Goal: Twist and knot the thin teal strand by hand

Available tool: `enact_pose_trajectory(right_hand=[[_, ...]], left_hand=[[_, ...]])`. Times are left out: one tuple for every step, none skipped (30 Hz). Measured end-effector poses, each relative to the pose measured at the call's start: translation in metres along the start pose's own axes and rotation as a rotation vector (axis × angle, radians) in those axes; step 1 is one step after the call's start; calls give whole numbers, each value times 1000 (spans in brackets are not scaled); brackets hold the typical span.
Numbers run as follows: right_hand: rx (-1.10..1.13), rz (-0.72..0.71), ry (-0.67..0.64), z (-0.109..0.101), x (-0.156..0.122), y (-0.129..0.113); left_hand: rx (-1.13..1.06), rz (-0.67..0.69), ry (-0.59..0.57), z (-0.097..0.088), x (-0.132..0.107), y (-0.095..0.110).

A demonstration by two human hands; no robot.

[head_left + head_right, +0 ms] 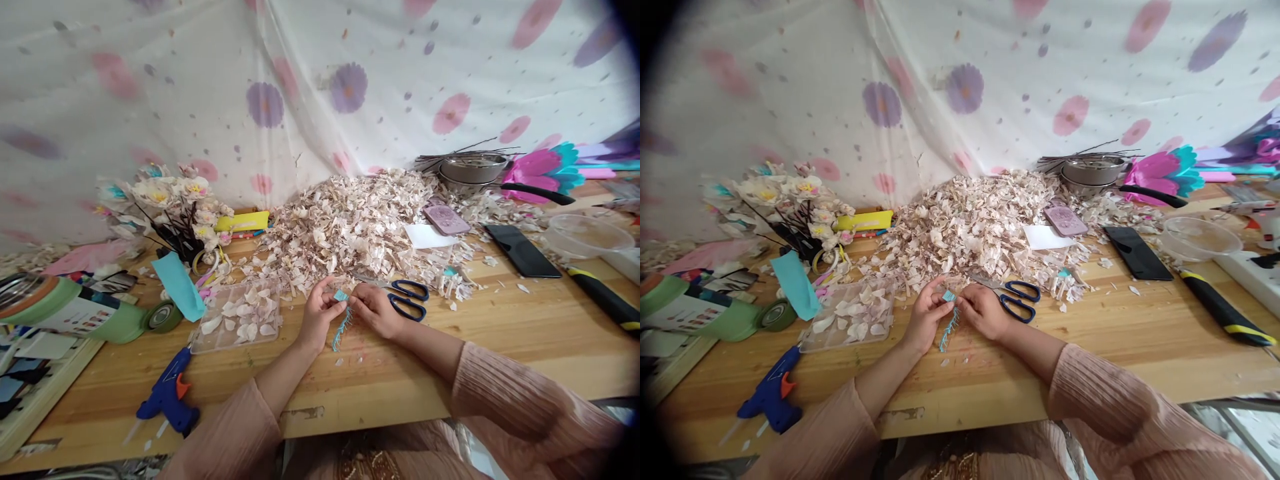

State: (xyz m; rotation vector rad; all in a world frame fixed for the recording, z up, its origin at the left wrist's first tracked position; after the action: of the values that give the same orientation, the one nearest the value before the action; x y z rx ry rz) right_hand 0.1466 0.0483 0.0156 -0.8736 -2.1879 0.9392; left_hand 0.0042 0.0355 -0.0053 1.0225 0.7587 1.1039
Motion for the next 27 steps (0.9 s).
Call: enact_pose_trajectory(right_hand=[[-5,2,-1,0,1,0],[-9,4,0,1,1,1],[-11,8,2,2,2,2],[-10,13,5,2,2,3],[-6,19,9,3,2,4],[1,26,14,4,3,5],[14,35,19,4,3,6],[31,44,23,5,3,8],[54,53,24,5,3,9],[83,61,21,5,2,10],[119,68,15,5,2,12],[159,76,10,4,2,13],[201,85,10,3,2,13],[243,93,15,2,2,14],[283,101,26,1,2,15],[319,107,39,0,2,15],[350,110,48,-1,2,15],[378,110,48,-1,3,14],[402,107,41,-1,3,14],[423,105,30,0,3,13],[440,102,18,1,3,12],[454,101,10,2,3,12],[466,99,7,2,2,12],[476,99,10,3,2,12],[485,98,15,3,1,12],[494,98,20,3,1,13],[502,98,24,3,0,14]], left_hand=[[4,5,-1,0,0,0],[6,9,-1,0,0,0],[7,10,-1,0,0,0],[5,10,0,0,0,0],[2,8,1,0,0,0],[0,5,2,1,1,0],[0,2,4,1,1,1],[2,-1,4,2,1,1],[4,-1,2,2,1,2],[7,-2,-2,3,1,2],[10,-2,-5,3,1,2],[13,-1,-7,3,1,2],[15,0,-7,3,1,2],[15,0,-5,2,1,2],[13,0,-3,2,1,2],[10,0,0,2,1,2],[8,-2,-1,1,1,2],[9,-5,-3,1,1,1],[15,-9,-8,2,1,2],[25,-15,-14,2,1,2],[37,-22,-19,3,0,2],[49,-28,-23,3,0,2],[57,-33,-26,3,0,2],[58,-35,-25,4,0,2],[54,-35,-24,4,0,2],[45,-36,-21,4,0,2],[34,-35,-18,3,0,2]])
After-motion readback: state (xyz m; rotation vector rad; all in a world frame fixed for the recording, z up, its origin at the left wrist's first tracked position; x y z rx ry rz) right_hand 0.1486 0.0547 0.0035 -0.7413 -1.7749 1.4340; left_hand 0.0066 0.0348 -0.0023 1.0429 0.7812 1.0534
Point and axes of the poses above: each hand's wrist, its own x-axis towards the middle knuckle, its own z-axis out of the palm, y = z × x, the point moved 4 cm from there along x, towards the middle knuckle, and after that the axes turned 15 degrees about -y, right-handed, at the moved point
